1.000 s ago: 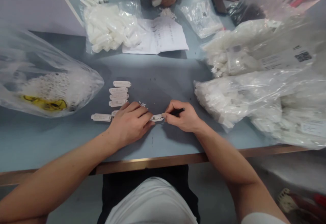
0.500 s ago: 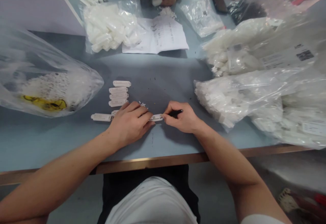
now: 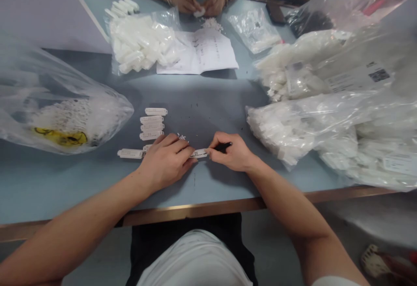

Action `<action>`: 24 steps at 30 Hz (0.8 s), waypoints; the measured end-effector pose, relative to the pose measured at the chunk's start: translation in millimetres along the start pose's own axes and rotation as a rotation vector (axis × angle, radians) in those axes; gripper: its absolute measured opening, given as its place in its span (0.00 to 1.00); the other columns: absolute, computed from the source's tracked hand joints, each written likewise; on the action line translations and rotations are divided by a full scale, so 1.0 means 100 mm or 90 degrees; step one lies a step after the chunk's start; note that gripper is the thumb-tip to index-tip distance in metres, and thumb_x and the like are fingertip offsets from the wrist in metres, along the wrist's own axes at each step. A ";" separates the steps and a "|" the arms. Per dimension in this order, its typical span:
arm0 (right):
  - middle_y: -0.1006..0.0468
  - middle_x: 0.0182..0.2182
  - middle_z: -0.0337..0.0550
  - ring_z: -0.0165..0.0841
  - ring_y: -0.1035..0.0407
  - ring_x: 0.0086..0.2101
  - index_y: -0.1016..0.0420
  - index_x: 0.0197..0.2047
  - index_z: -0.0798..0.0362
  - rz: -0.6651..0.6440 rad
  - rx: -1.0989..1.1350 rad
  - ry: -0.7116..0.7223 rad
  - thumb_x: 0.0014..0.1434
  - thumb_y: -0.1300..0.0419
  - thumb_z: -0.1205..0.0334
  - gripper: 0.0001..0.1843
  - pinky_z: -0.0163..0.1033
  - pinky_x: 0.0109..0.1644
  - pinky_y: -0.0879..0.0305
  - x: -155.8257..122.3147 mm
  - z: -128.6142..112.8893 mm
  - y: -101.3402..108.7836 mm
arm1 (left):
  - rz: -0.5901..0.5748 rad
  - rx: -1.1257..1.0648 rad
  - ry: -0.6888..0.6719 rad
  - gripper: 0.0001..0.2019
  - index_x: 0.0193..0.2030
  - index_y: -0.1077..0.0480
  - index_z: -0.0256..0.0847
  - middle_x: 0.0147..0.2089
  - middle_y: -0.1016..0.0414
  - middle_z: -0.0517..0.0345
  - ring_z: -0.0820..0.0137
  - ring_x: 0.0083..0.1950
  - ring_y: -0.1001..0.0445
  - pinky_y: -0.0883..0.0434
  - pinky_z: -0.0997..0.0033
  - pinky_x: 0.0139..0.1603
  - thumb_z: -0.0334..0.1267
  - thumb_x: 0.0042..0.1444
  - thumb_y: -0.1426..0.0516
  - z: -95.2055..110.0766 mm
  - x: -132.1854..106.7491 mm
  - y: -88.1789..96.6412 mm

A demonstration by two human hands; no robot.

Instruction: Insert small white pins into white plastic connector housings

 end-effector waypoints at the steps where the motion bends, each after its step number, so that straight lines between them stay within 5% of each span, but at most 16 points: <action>1: 0.29 0.22 0.34 0.25 0.40 0.24 0.30 0.26 0.53 0.005 0.008 -0.002 0.53 0.37 0.61 0.08 0.33 0.29 0.44 0.00 0.00 0.01 | 0.002 0.006 -0.001 0.11 0.41 0.24 0.43 0.39 0.22 0.53 0.60 0.42 0.28 0.33 0.59 0.39 0.45 0.63 0.44 0.00 0.00 0.00; 24: 0.30 0.22 0.34 0.25 0.42 0.24 0.30 0.26 0.52 0.036 -0.038 -0.019 0.53 0.38 0.60 0.08 0.32 0.27 0.46 0.00 0.01 0.02 | 0.008 0.018 -0.012 0.10 0.41 0.25 0.42 0.38 0.23 0.55 0.61 0.41 0.29 0.34 0.60 0.39 0.45 0.63 0.44 0.01 0.00 0.00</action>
Point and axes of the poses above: each hand's wrist, its own x-axis towards the middle knuckle, its own y-axis out of the back of the hand, z = x × y, the point moved 6 cm from there along x, towards the middle knuckle
